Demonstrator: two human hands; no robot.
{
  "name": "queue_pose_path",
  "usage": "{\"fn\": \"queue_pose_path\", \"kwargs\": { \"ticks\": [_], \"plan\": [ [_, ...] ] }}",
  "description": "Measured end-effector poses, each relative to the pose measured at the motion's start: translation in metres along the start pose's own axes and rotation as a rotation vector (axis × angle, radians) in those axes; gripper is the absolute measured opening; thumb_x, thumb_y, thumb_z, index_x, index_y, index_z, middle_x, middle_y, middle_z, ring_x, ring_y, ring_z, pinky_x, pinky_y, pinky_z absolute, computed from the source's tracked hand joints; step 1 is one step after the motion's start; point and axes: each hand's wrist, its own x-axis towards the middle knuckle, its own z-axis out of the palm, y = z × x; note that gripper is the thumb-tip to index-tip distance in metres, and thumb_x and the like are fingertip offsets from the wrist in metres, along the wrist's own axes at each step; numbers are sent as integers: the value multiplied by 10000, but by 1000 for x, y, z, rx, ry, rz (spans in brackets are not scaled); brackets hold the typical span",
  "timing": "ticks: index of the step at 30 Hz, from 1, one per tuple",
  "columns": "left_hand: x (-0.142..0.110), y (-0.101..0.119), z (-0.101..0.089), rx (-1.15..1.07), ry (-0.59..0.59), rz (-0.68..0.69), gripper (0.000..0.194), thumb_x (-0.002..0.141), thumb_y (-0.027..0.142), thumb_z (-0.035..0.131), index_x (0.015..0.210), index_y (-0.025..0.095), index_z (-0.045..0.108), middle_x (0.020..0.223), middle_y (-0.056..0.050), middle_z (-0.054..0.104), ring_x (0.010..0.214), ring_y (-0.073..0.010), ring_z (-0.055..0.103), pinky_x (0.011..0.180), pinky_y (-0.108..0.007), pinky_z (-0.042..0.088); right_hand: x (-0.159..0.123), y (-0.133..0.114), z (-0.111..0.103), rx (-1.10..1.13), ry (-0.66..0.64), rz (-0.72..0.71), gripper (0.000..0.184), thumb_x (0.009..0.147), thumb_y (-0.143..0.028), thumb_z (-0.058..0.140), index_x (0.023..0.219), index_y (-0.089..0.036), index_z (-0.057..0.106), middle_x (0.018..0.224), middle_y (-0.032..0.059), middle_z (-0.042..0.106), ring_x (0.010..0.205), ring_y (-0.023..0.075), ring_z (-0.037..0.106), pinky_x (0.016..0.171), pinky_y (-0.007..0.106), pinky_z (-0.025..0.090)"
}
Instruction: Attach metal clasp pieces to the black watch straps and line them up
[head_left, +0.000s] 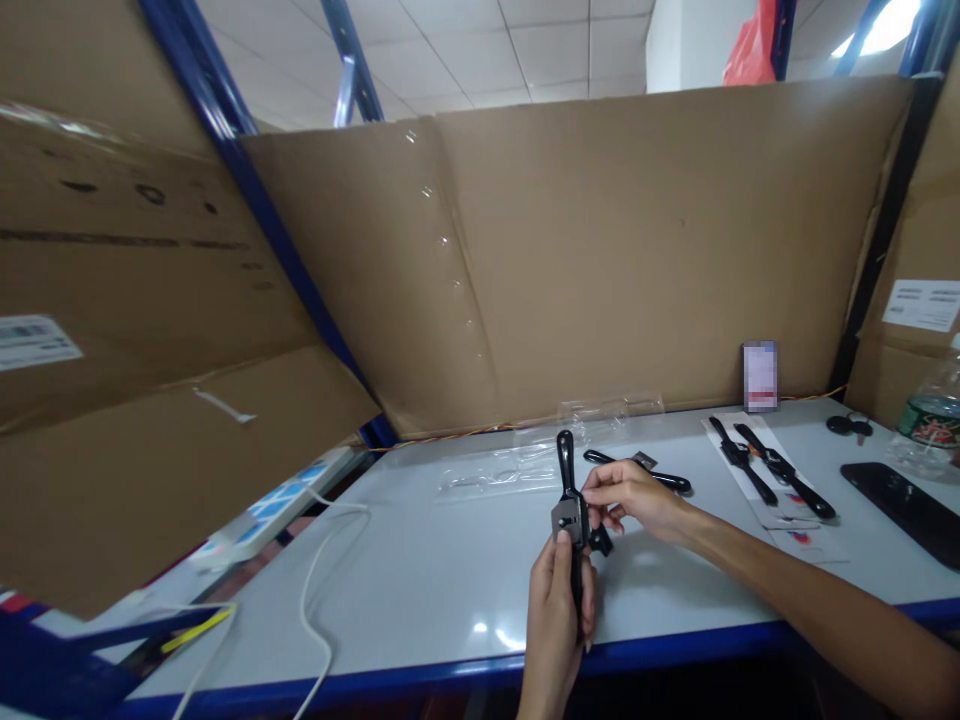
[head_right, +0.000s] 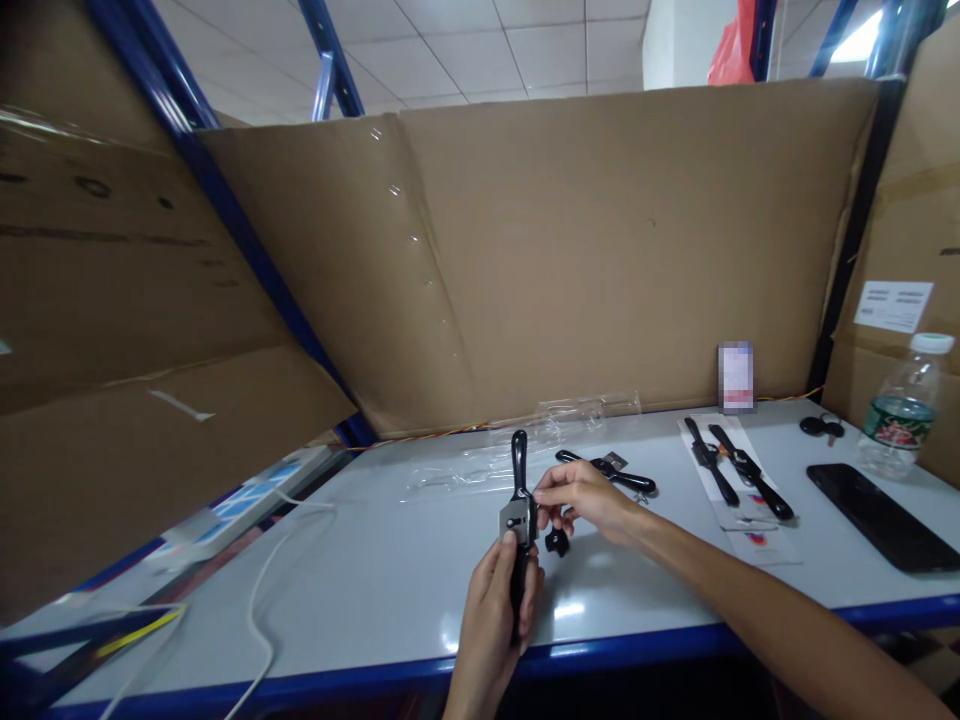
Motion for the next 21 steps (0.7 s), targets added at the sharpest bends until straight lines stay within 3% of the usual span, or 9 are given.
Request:
{"fn": "queue_pose_path", "kwargs": {
  "ticks": [8, 11, 13, 16, 19, 21],
  "plan": [
    [0, 1, 1, -10, 17, -4, 603, 690, 776, 669, 709, 182, 569, 318, 97, 371, 246, -42, 227, 230, -138, 185, 0, -1, 2, -8, 8, 7, 253, 744, -386, 723, 746, -156, 619, 641, 31, 673, 488, 96, 507, 420, 202, 344],
    [0, 0, 0, -48, 46, -6, 601, 675, 768, 692, 669, 184, 549, 317, 101, 358, 248, -36, 224, 231, -135, 188, 2, -4, -5, -123, 89, -37, 226, 788, -385, 656, 756, -164, 618, 609, 7, 645, 443, 91, 455, 412, 214, 325],
    [-1, 1, 1, -86, 68, -18, 611, 657, 773, 703, 657, 183, 544, 321, 106, 348, 254, -32, 219, 234, -132, 184, 3, -7, -12, -305, 203, -100, 194, 833, -350, 598, 764, -171, 624, 592, -7, 624, 444, 95, 451, 435, 220, 325],
    [-2, 4, 2, -148, 94, -22, 613, 634, 766, 728, 660, 180, 549, 332, 111, 340, 266, -30, 226, 241, -126, 188, 0, -10, -20, -801, 343, -171, 139, 856, -262, 591, 770, -180, 663, 642, 12, 657, 579, 135, 574, 556, 236, 371],
    [-2, 6, 3, -193, 94, -10, 600, 625, 738, 759, 639, 181, 537, 338, 108, 343, 274, -28, 233, 246, -126, 206, -8, -9, -17, -1288, 293, -73, 218, 871, -353, 639, 764, -180, 718, 744, 83, 723, 750, 230, 672, 635, 281, 391],
    [-2, 6, 3, -198, 79, -12, 594, 637, 732, 757, 637, 180, 537, 342, 105, 348, 276, -28, 233, 247, -127, 210, -13, -7, -9, -1444, 192, 22, 364, 885, -488, 621, 789, -159, 746, 807, 143, 744, 804, 288, 695, 642, 308, 401]
  ]
}}
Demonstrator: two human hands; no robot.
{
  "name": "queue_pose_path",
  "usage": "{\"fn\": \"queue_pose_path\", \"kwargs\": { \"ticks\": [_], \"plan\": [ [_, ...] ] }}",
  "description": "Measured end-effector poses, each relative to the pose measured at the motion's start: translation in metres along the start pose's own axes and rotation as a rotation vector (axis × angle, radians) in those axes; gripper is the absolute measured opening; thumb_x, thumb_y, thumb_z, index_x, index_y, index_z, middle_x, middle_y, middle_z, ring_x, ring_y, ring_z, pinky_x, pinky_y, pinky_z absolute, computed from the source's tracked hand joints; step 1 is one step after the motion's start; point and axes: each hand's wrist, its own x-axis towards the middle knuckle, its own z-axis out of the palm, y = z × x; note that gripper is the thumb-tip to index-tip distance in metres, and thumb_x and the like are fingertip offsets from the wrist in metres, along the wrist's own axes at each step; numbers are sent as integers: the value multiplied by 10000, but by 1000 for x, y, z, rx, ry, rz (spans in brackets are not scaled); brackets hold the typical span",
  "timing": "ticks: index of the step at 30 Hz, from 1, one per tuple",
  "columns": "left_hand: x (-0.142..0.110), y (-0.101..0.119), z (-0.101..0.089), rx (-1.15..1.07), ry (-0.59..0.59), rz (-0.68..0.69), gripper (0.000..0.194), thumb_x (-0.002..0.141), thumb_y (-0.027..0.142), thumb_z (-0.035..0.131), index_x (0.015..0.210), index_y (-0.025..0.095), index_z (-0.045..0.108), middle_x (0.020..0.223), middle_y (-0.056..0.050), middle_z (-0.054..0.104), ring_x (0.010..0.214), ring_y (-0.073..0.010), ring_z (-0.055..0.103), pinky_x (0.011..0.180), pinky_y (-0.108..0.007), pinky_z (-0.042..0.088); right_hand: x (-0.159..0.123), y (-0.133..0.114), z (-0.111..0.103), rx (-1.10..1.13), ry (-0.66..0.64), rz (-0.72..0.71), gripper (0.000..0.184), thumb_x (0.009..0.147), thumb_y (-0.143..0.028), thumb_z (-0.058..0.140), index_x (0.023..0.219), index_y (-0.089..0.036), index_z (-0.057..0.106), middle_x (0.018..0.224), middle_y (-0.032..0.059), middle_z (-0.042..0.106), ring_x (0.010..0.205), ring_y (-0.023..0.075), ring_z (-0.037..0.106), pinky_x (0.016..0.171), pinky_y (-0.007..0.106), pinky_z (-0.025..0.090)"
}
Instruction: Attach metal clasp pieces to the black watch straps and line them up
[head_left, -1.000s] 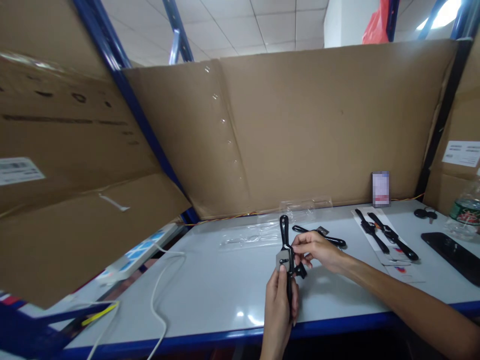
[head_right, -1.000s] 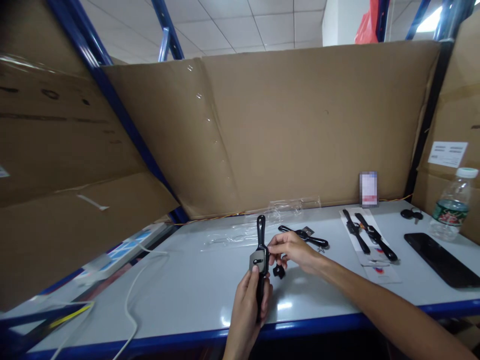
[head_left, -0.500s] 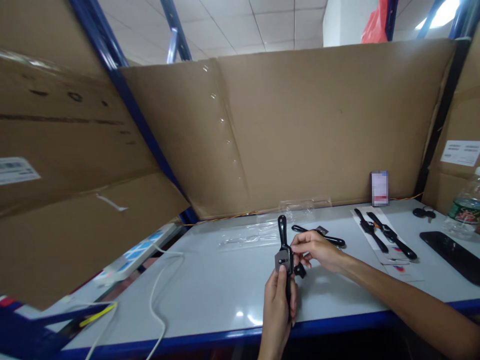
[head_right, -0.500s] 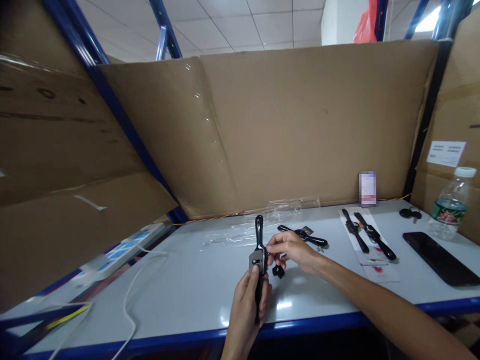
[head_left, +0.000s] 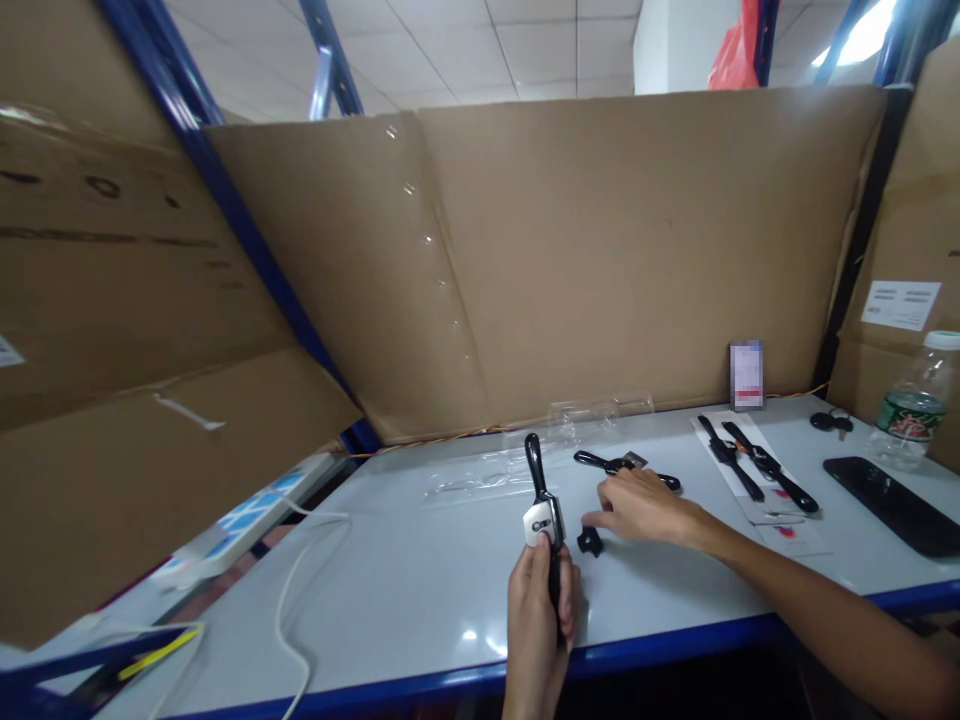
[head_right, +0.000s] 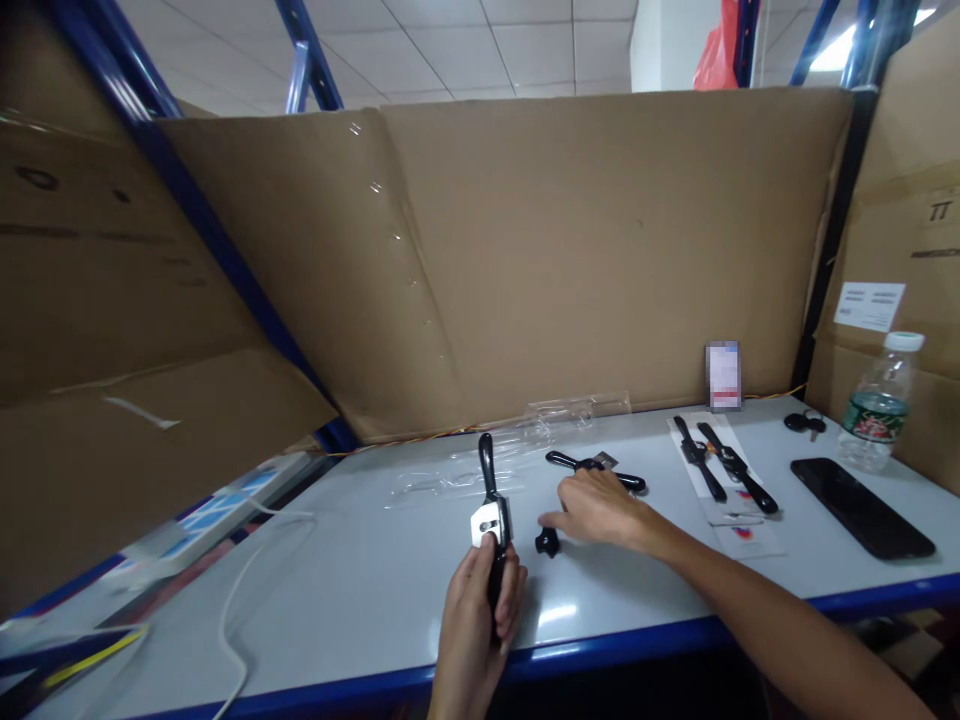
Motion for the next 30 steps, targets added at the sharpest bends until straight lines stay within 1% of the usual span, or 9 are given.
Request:
{"fn": "queue_pose_path", "kwargs": {
  "ticks": [2, 7, 13, 18, 21, 23, 25, 27, 30],
  "plan": [
    [0, -1, -1, 13, -8, -10, 591, 649, 734, 748, 642, 180, 540, 341, 105, 347, 276, -30, 234, 245, -128, 208, -5, -8, 2, -60, -79, -14, 421, 873, -533, 626, 843, -135, 762, 866, 177, 751, 842, 317, 704, 645, 320, 407],
    [0, -2, -1, 44, -13, -25, 599, 654, 754, 726, 683, 179, 561, 346, 106, 352, 274, -35, 242, 243, -131, 205, -5, -15, 5, 5, -141, -6, 276, 806, -401, 725, 901, -146, 768, 944, 157, 759, 894, 289, 703, 629, 286, 396],
    [0, -1, -1, 73, -12, -39, 614, 643, 777, 711, 674, 189, 538, 346, 107, 354, 271, -37, 232, 238, -134, 187, 3, -7, 7, 133, -178, 67, 159, 733, -311, 794, 817, -177, 773, 857, 107, 762, 822, 236, 693, 564, 259, 342],
    [0, -2, -2, 41, -8, -21, 600, 656, 757, 721, 691, 177, 571, 345, 110, 344, 280, -37, 242, 254, -130, 199, 9, 1, 14, 231, -195, 68, 117, 710, -282, 808, 736, -179, 761, 764, 59, 741, 748, 193, 665, 547, 241, 339],
    [1, -2, -1, 36, -10, -19, 590, 668, 745, 723, 694, 173, 580, 348, 107, 348, 284, -36, 241, 257, -131, 200, 15, 6, 22, 333, -177, 65, 116, 679, -210, 814, 768, -163, 756, 691, 18, 708, 670, 156, 636, 545, 220, 360],
    [1, -2, -1, 33, -11, -17, 590, 669, 744, 723, 686, 173, 576, 350, 105, 348, 287, -37, 240, 258, -132, 203, 20, 10, 26, 376, -166, 70, 229, 648, -151, 817, 870, -152, 761, 663, -7, 688, 633, 141, 619, 547, 211, 372],
    [1, -2, -1, 33, -16, -15, 592, 667, 746, 723, 676, 174, 568, 349, 106, 342, 289, -36, 237, 259, -132, 202, 24, 14, 27, 401, -177, 55, 317, 637, -104, 803, 948, -147, 758, 643, -24, 670, 626, 137, 611, 554, 209, 377],
    [1, -2, -1, 45, -25, -18, 602, 665, 757, 714, 680, 173, 569, 350, 107, 342, 288, -35, 231, 256, -134, 196, 25, 18, 23, 437, -159, 36, 309, 649, -70, 761, 947, -152, 753, 628, -35, 651, 627, 132, 605, 566, 207, 381],
    [1, -2, -2, 81, -37, -19, 623, 670, 786, 681, 692, 173, 569, 356, 106, 352, 285, -33, 223, 254, -135, 195, 24, 21, 10, 587, 27, 60, 254, 692, -88, 690, 935, -159, 698, 623, -48, 617, 605, 121, 582, 554, 203, 383]
  ]
}}
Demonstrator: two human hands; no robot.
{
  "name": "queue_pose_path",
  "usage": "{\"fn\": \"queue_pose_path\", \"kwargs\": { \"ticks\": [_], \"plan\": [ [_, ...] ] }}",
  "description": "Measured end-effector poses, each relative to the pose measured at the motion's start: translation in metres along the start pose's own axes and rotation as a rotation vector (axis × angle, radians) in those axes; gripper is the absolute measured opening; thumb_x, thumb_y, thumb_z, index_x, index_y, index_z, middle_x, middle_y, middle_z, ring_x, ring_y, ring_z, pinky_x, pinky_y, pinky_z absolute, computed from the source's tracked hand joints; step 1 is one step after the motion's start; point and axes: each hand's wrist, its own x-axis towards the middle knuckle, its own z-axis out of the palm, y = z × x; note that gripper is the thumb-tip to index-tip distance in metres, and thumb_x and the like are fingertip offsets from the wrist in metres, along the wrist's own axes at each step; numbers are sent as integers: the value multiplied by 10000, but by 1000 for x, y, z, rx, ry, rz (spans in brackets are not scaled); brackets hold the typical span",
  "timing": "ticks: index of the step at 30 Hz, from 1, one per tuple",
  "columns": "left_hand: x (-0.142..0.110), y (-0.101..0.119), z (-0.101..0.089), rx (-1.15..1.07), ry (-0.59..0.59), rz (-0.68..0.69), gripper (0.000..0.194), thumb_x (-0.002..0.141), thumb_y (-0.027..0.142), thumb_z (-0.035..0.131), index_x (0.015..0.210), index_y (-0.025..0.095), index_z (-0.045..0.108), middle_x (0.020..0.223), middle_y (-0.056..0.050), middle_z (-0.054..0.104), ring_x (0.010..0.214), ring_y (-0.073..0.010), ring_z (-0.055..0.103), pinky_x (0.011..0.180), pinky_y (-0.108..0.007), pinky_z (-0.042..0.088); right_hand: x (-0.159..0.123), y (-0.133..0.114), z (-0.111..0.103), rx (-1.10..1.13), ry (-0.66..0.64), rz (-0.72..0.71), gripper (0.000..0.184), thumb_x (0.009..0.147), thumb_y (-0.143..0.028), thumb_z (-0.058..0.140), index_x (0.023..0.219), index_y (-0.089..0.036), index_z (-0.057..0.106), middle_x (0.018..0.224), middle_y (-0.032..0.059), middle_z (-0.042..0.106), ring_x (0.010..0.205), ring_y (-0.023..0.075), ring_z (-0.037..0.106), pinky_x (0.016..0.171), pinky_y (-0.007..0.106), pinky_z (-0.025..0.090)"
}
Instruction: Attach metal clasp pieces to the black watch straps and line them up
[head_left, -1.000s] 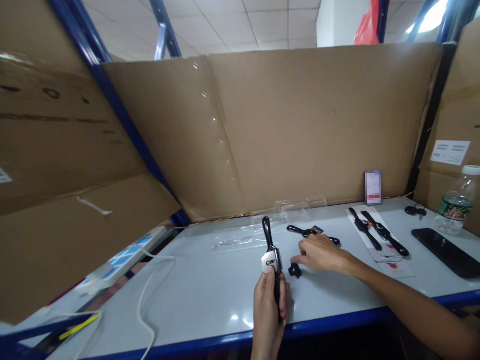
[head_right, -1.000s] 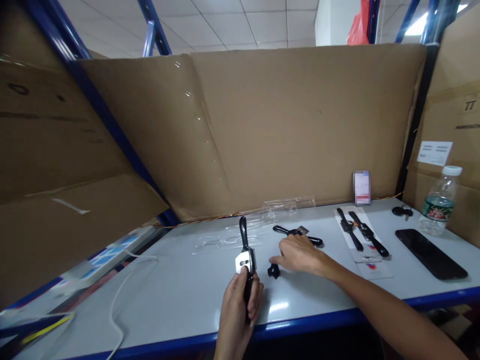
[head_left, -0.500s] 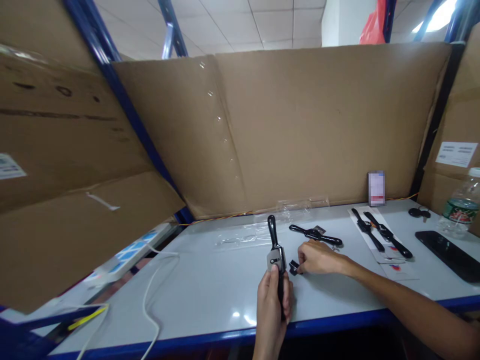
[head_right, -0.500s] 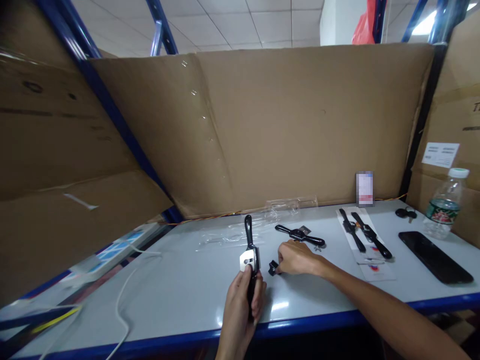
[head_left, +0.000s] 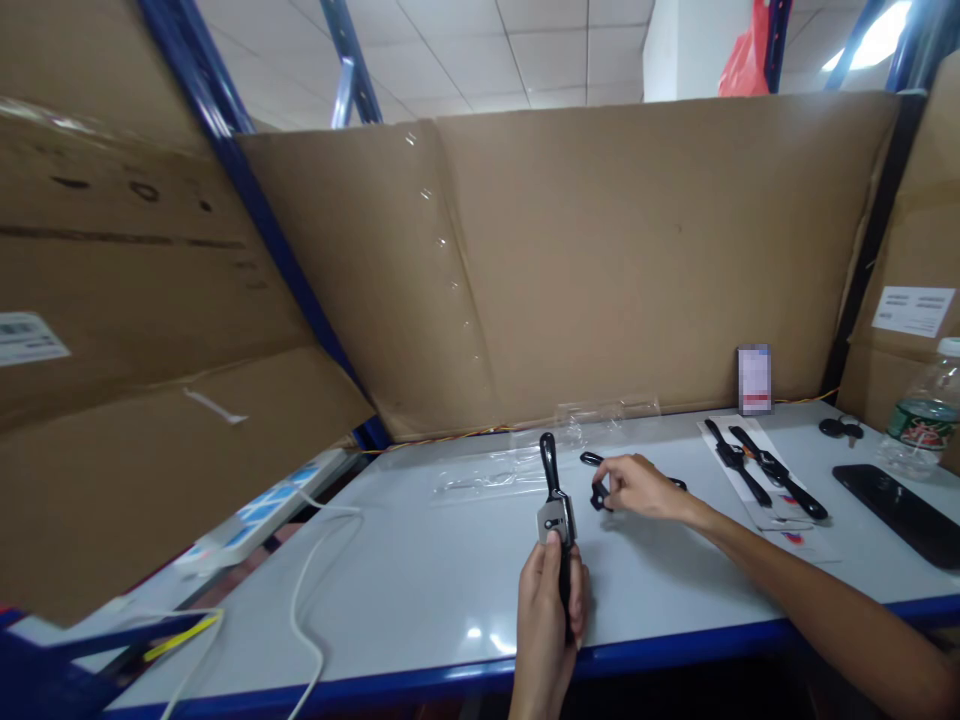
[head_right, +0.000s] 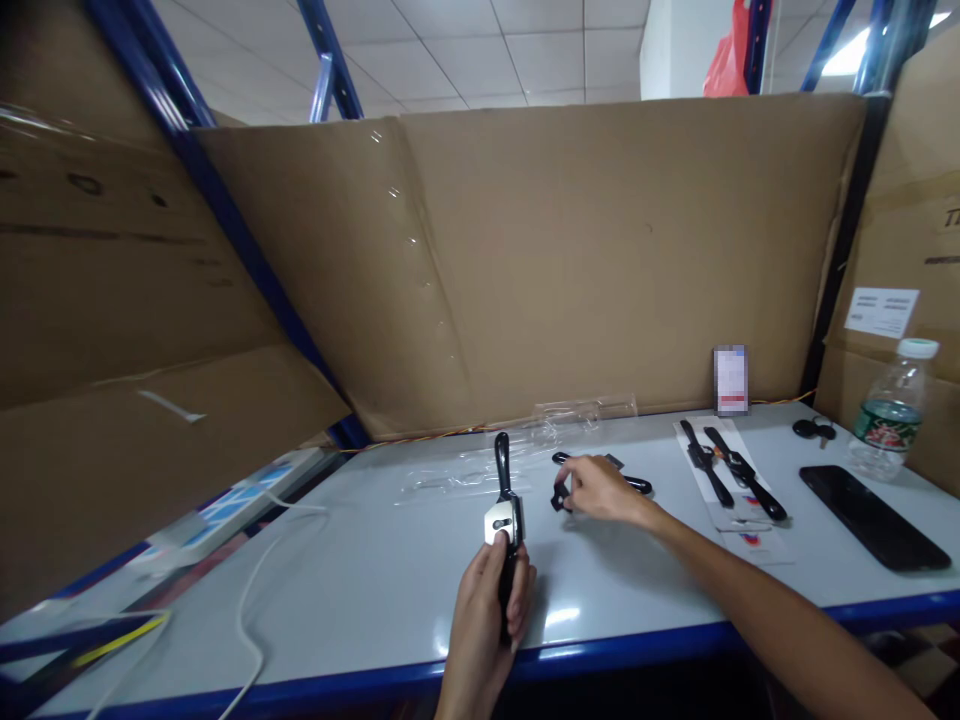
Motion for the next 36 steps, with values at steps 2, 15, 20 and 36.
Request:
{"fn": "queue_pose_path", "kwargs": {
  "ticks": [2, 15, 20, 36],
  "plan": [
    [0, -1, -1, 32, -10, -1, 621, 699, 789, 650, 697, 174, 565, 357, 103, 359, 283, -34, 232, 257, -134, 198, -4, -8, -5, 201, 128, -45, 229, 731, -153, 652, 958, -170, 627, 631, -59, 580, 568, 115, 555, 505, 197, 374],
    [2, -1, 1, 148, -1, 20, 610, 694, 797, 637, 703, 194, 548, 355, 100, 367, 277, -51, 242, 239, -148, 209, -40, -49, 28, 298, 175, -316, 215, 802, -105, 614, 991, -196, 565, 641, -74, 530, 582, 109, 512, 596, 238, 398],
    [2, -3, 0, 120, -9, 27, 604, 749, 784, 590, 720, 181, 577, 367, 86, 384, 290, -60, 255, 247, -158, 220, -39, -47, 32, 308, 163, -287, 219, 799, -91, 600, 982, -200, 550, 628, -75, 557, 575, 120, 557, 582, 232, 405],
    [2, -3, 0, 83, -16, 27, 669, 749, 805, 565, 512, 180, 536, 326, 46, 373, 255, -55, 260, 248, -172, 203, -41, -43, 39, 56, 209, -330, 277, 821, -180, 659, 1060, -225, 526, 638, -91, 510, 563, 112, 493, 582, 230, 341]
  ]
}}
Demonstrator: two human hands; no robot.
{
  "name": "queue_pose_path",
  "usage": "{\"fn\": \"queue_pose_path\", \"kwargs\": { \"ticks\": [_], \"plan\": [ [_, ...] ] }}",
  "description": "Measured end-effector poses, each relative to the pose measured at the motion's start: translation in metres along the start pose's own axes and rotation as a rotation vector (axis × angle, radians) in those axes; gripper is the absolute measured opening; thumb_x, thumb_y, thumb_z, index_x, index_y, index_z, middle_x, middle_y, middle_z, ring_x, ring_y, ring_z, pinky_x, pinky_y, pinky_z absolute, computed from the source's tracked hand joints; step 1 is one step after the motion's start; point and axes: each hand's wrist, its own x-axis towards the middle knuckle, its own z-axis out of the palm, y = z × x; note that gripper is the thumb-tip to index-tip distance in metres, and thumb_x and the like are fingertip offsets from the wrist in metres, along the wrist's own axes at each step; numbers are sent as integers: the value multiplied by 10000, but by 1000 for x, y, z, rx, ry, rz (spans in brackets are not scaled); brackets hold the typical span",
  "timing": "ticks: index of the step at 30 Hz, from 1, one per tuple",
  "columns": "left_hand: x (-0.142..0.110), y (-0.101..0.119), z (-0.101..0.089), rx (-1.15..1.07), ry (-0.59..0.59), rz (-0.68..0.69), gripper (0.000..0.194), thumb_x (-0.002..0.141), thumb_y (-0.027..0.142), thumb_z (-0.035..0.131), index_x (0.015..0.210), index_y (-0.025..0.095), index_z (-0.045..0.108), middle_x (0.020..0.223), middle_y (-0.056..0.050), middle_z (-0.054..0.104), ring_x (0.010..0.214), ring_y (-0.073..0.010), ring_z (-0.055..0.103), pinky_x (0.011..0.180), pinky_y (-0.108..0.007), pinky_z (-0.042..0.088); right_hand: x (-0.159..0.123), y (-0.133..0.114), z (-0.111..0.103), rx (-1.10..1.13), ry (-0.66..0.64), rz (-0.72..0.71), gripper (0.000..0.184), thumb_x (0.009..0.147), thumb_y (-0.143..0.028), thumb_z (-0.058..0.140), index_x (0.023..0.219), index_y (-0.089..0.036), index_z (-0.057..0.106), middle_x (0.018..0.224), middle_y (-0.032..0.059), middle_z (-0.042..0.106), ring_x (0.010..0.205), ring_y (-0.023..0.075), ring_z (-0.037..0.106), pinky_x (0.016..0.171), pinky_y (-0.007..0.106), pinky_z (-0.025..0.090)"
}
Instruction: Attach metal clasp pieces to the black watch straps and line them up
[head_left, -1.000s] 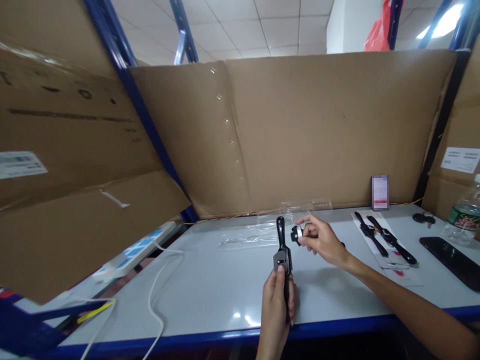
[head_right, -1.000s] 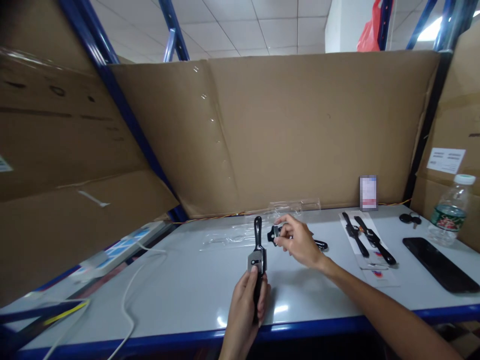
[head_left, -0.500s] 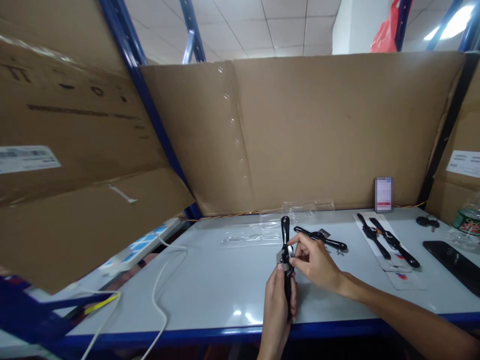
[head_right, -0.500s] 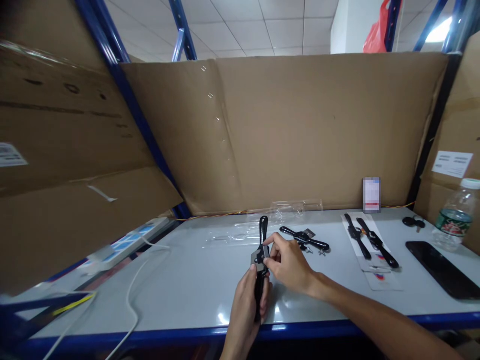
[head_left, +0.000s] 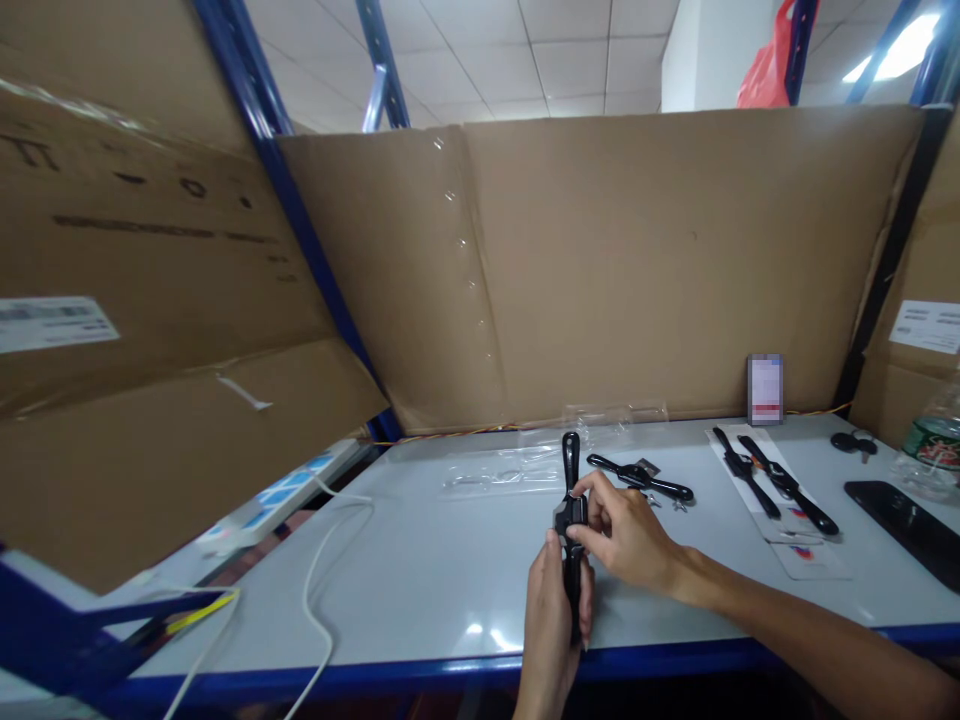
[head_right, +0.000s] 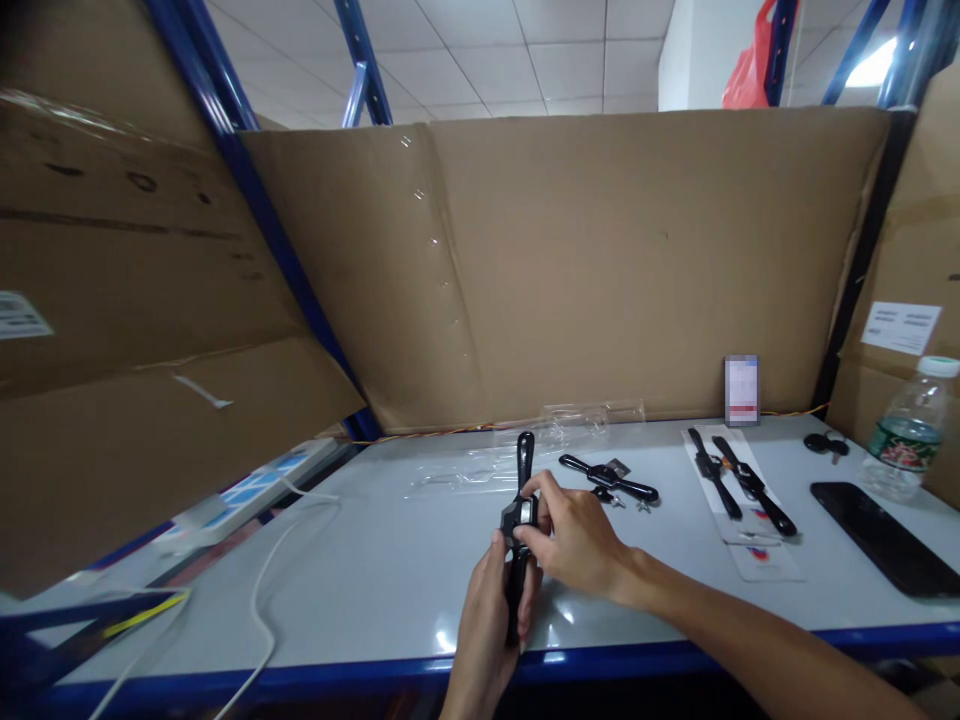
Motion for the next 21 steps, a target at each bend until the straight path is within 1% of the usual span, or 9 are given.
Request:
{"fn": "queue_pose_path", "kwargs": {
  "ticks": [4, 6, 8, 9, 10, 11, 13, 17, 21],
  "plan": [
    [-1, 2, 0, -3, 7, -16, 656, 730, 821, 571, 590, 180, 554, 327, 65, 368, 256, -54, 254, 243, -164, 207, 3, -2, -2, 73, 31, 111, 434, 771, -206, 726, 1131, -225, 485, 612, -109, 513, 563, 122, 516, 570, 225, 348],
    [-1, 3, -1, -1, 9, -16, 654, 738, 821, 561, 637, 176, 574, 331, 71, 369, 262, -53, 250, 246, -159, 209, 5, -3, -5, 73, 12, 167, 429, 749, -229, 755, 1104, -220, 516, 603, -105, 524, 565, 124, 525, 561, 224, 347],
    [-2, 3, -1, -1, 2, -8, 650, 751, 812, 558, 651, 170, 581, 328, 71, 368, 269, -50, 244, 251, -153, 206, 7, -3, -8, 73, -41, 201, 291, 749, -252, 759, 975, -208, 582, 605, -81, 552, 578, 126, 537, 558, 225, 351],
    [-2, 3, -1, -2, -4, -6, 649, 755, 809, 556, 644, 169, 578, 323, 69, 365, 270, -49, 240, 253, -152, 204, 8, -3, -10, 86, -70, 206, 202, 758, -261, 751, 879, -200, 601, 610, -65, 569, 586, 126, 544, 558, 226, 356],
    [-2, 3, 0, -2, -12, -9, 651, 753, 810, 555, 634, 170, 572, 320, 67, 362, 269, -48, 235, 253, -153, 200, 9, -2, -11, 111, -97, 204, 161, 764, -263, 742, 779, -192, 599, 612, -51, 582, 590, 125, 548, 556, 226, 361],
    [-2, 3, 0, -2, -22, -13, 651, 749, 811, 558, 630, 171, 568, 320, 66, 361, 269, -47, 233, 251, -154, 199, 10, -1, -12, 146, -115, 201, 181, 765, -257, 734, 699, -186, 581, 607, -42, 589, 586, 122, 548, 549, 225, 362],
    [-2, 3, 0, 3, -38, -23, 634, 728, 803, 594, 645, 175, 568, 329, 73, 363, 271, -48, 231, 245, -154, 202, 11, 2, -12, 225, -135, 200, 230, 758, -244, 728, 627, -181, 551, 583, -38, 587, 560, 116, 538, 520, 221, 355],
    [-2, 2, 0, 27, -55, -11, 567, 705, 741, 685, 719, 184, 582, 341, 102, 354, 274, -45, 218, 237, -142, 199, 13, 6, -12, 343, -176, 231, 211, 758, -256, 719, 647, -178, 557, 540, -43, 572, 504, 100, 512, 475, 206, 343],
    [-2, 1, -1, 19, -47, -2, 560, 716, 739, 677, 708, 189, 569, 332, 103, 350, 266, -44, 213, 234, -137, 193, 13, 6, -14, 424, -222, 249, 210, 775, -307, 711, 696, -175, 568, 537, -59, 554, 444, 72, 463, 435, 188, 344]
  ]
}}
